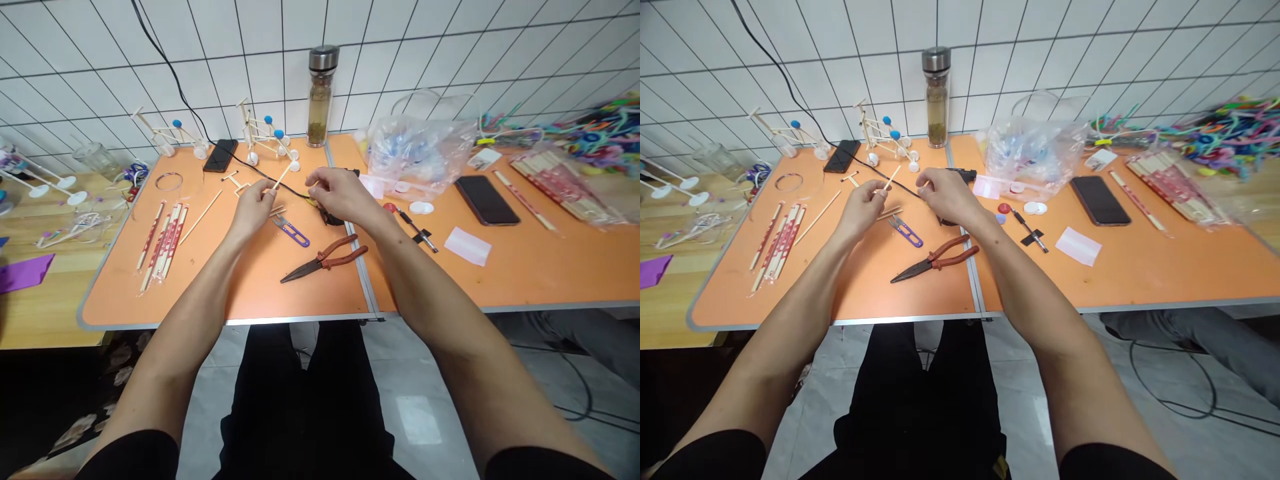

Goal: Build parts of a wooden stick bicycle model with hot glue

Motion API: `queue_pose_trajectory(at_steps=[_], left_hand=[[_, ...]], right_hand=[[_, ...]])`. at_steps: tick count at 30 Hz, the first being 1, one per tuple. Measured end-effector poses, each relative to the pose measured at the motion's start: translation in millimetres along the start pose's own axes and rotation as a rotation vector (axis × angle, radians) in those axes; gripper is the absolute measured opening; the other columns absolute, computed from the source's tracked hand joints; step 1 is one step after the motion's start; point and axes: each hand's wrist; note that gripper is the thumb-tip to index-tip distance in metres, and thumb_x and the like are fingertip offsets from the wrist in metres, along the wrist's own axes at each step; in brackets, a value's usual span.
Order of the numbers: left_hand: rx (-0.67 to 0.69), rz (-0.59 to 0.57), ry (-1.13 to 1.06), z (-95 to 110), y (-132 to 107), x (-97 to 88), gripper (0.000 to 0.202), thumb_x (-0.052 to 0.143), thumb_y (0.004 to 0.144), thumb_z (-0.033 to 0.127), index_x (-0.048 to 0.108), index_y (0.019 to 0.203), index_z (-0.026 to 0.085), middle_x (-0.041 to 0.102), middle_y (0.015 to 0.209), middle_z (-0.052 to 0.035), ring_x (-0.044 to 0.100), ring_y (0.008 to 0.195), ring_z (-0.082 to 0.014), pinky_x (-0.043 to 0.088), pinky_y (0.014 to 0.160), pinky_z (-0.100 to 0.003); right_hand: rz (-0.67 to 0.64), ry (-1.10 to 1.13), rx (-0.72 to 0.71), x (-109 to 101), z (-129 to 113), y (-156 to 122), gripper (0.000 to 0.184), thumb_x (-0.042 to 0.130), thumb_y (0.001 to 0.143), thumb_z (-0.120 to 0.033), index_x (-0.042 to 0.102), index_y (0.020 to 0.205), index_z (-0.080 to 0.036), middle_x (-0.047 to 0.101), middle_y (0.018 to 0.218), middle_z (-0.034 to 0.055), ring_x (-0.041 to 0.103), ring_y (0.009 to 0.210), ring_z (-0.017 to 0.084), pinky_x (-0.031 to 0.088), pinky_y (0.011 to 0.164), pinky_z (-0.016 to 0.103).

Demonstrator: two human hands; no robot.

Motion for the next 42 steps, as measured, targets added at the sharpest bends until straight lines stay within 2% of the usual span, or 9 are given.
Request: queue_pose_trajectory(at_steps=[5,10,12,20,24,29,35,39,42], left_hand=[[-0.004,0.083,-0.033,0.0,3.7,-5.5,0.014,0.067,0.099,0.032,0.059,0.089,0.026,0.055,0.059,0.0044,0.040,0.049,-0.0135,0.030,0.055,-0.027],[0.007,0.085,-0.047,-6.8,5.3,-2.8,0.004,0.064,0.093,0.025,0.063,0.090,0.024,0.064,0.066,0.0019,0.044,0.052,-0.0131,0.033,0.055,-0.026],[0.010,0.082,-0.048,-8.7,5.2,-1.5,0.011,0.061,0.090,0.020,0.066,0.098,0.024,0.064,0.063,0.0030,0.044,0.051,-0.0142,0.034,0.055,-0.026],[0.003,0.052,-0.061,-0.1,0.4,-1.9,0.010,0.064,0.085,0.020,0.068,0.093,0.023,0.063,0.064,0.0028,0.045,0.053,-0.0136,0.034,0.056,-0.026],[0.014,0.047,-0.056,1.8,-3.2,-1.5,0.012,0.069,0.095,0.034,0.071,0.103,0.024,0.056,0.057,0.0053,0.042,0.051,-0.0136,0.033,0.056,-0.027],[0.024,0.035,-0.043,1.4,-4.0,3.7,0.009,0.072,0.095,0.033,0.068,0.099,0.025,0.065,0.063,0.0025,0.047,0.053,-0.0134,0.037,0.059,-0.027],[0.047,0.008,-0.030,2.2,-4.2,8.1,0.009,0.068,0.095,0.027,0.066,0.087,0.023,0.069,0.065,-0.0004,0.053,0.058,-0.0140,0.041,0.059,-0.025],[0.035,0.015,-0.031,-0.3,-2.9,7.5,0.009,0.067,0.093,0.024,0.067,0.084,0.022,0.069,0.067,-0.0006,0.055,0.059,-0.0138,0.042,0.059,-0.025],[0.017,0.015,-0.036,-0.1,-2.6,7.1,0.008,0.067,0.092,0.021,0.067,0.084,0.022,0.071,0.068,-0.0007,0.055,0.059,-0.0135,0.042,0.059,-0.025]], right_hand=[[-0.153,-0.296,-0.015,-9.0,-16.4,-8.0,0.015,0.070,0.099,-0.015,0.084,0.103,-0.019,0.084,0.109,0.0111,0.075,0.105,0.029,0.048,0.084,0.036],[-0.274,-0.387,0.018,31.2,-26.5,-33.6,0.025,0.071,0.106,-0.041,0.078,0.115,-0.019,0.084,0.121,0.0141,0.076,0.105,0.032,0.041,0.071,0.035],[-0.314,-0.435,-0.001,44.6,-28.6,-41.4,0.023,0.069,0.106,-0.039,0.076,0.115,-0.019,0.084,0.122,0.0158,0.077,0.102,0.032,0.037,0.068,0.035],[-0.472,-0.254,0.021,52.7,-42.5,-49.8,0.009,0.069,0.102,-0.033,0.075,0.100,-0.025,0.084,0.095,0.0051,0.072,0.082,0.024,0.037,0.064,0.034],[-0.327,-0.326,0.027,13.8,-28.8,-39.3,0.013,0.069,0.101,-0.026,0.081,0.104,-0.023,0.085,0.111,0.0093,0.074,0.098,0.026,0.042,0.073,0.034],[-0.096,-0.345,0.064,-29.6,-1.2,-24.4,0.014,0.071,0.097,-0.015,0.082,0.091,-0.021,0.082,0.096,0.0096,0.072,0.095,0.028,0.044,0.079,0.036],[-0.181,-0.573,0.151,-5.3,-5.6,-24.9,0.012,0.074,0.100,-0.024,0.085,0.102,-0.019,0.084,0.110,0.0183,0.076,0.106,0.035,0.050,0.083,0.038],[-0.235,-0.674,0.128,10.8,-10.0,-28.7,0.028,0.062,0.102,-0.013,0.085,0.117,-0.013,0.083,0.125,0.0268,0.079,0.109,0.038,0.054,0.083,0.040],[-0.262,-0.630,0.129,10.6,-8.1,-29.3,0.030,0.061,0.099,-0.011,0.085,0.116,-0.015,0.084,0.120,0.0233,0.079,0.106,0.037,0.053,0.079,0.039]])
Point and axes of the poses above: each hand's wrist, its own y-axis towards the middle knuckle, its own x-axis out of the palm, z = x × y
